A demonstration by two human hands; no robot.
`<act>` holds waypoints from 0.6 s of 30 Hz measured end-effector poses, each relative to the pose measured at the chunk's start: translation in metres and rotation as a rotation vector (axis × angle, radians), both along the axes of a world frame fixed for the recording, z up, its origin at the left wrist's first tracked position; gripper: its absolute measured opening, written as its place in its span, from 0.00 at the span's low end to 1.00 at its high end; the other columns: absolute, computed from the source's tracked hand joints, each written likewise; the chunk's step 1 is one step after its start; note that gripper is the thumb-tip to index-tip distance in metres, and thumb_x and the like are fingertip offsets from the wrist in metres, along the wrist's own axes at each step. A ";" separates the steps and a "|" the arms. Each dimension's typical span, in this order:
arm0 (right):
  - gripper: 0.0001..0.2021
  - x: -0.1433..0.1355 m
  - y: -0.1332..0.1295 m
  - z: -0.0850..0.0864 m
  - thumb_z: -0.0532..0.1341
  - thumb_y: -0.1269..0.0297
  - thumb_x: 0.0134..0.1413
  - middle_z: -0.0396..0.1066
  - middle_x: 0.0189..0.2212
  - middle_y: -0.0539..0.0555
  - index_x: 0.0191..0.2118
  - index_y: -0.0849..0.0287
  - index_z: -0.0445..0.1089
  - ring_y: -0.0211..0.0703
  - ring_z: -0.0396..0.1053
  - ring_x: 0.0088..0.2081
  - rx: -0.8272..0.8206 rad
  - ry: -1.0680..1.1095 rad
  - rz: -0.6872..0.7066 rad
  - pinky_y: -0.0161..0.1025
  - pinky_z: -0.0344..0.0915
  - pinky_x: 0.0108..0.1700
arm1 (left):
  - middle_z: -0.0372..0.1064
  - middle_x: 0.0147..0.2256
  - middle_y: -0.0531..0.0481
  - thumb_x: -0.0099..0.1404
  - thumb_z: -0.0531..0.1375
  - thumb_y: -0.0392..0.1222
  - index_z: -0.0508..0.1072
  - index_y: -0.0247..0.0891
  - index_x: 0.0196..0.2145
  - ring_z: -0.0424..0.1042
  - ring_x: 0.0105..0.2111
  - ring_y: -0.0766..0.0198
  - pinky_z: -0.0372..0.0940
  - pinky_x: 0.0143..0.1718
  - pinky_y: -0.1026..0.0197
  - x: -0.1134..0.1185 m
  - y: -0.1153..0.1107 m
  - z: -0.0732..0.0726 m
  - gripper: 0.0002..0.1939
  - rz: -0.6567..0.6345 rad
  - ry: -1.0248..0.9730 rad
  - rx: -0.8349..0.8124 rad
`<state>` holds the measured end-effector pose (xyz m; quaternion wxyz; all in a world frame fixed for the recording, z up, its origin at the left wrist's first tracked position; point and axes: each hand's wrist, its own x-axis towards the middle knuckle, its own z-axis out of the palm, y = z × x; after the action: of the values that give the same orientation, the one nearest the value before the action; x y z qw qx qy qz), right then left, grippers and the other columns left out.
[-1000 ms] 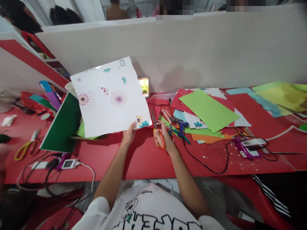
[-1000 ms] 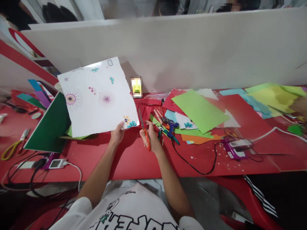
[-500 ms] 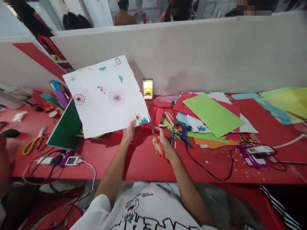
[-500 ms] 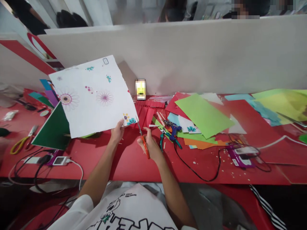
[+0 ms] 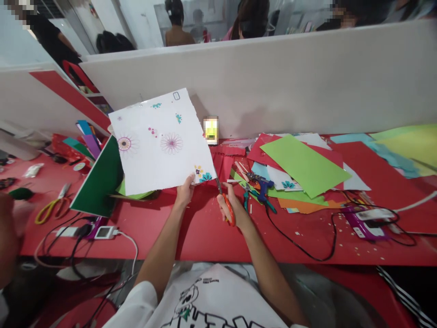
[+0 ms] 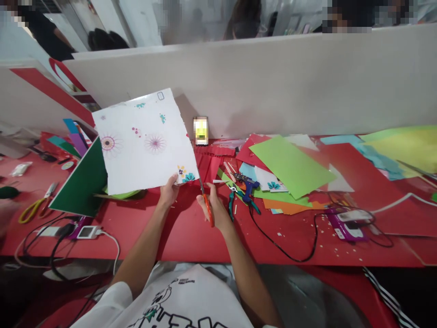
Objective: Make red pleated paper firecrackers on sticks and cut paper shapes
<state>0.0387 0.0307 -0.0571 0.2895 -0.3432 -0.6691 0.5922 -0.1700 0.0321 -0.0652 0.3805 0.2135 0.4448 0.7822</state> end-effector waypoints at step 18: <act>0.31 -0.002 -0.007 0.000 0.57 0.41 0.70 0.63 0.25 0.40 0.67 0.52 0.50 0.37 0.65 0.18 0.018 -0.031 -0.003 0.34 0.65 0.22 | 0.82 0.47 0.42 0.49 0.77 0.51 0.79 0.37 0.42 0.81 0.48 0.47 0.78 0.44 0.50 0.009 0.010 0.003 0.26 -0.096 0.071 -0.061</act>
<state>0.0365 0.0241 -0.0570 0.2832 -0.3508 -0.6784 0.5801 -0.1606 0.0421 -0.0627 0.4078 0.2507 0.4708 0.7411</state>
